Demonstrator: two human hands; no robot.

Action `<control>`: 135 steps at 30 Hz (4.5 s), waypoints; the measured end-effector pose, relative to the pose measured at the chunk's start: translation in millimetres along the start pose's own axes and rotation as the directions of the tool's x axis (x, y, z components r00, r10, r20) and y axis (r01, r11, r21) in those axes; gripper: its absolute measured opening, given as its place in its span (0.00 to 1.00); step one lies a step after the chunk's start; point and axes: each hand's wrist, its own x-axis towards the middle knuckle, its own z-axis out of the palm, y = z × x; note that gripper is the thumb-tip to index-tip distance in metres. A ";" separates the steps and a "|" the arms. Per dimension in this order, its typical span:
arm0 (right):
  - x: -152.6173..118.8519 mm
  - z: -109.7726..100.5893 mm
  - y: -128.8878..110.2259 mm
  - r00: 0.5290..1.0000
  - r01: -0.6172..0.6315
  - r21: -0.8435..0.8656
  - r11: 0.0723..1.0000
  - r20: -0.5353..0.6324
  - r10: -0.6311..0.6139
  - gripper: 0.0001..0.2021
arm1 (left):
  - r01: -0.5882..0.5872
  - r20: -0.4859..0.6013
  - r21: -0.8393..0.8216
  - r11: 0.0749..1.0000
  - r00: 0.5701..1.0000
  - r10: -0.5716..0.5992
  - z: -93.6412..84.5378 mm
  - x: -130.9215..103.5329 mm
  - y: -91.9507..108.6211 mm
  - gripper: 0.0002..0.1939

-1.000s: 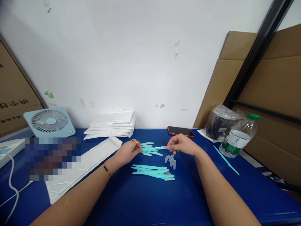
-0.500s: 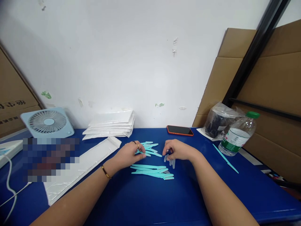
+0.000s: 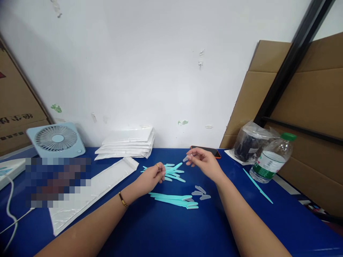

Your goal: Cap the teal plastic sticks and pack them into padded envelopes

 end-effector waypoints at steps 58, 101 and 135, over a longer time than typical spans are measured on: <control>-8.1 -31.2 -9.4 0.928 -0.209 -0.141 0.968 0.282 0.241 0.16 | 0.027 0.023 -0.006 1.000 0.999 -0.026 -5.4 5.2 -12.4 0.11; -9.4 -5.7 3.6 0.822 -0.017 -0.495 0.869 0.488 0.294 0.10 | -0.103 0.093 0.405 0.909 0.993 0.071 -3.2 3.8 -7.7 0.03; -6.6 16.1 25.7 0.838 -0.160 -0.458 0.874 0.404 0.366 0.09 | -0.116 0.154 0.353 0.929 0.986 0.064 2.0 3.7 -12.7 0.04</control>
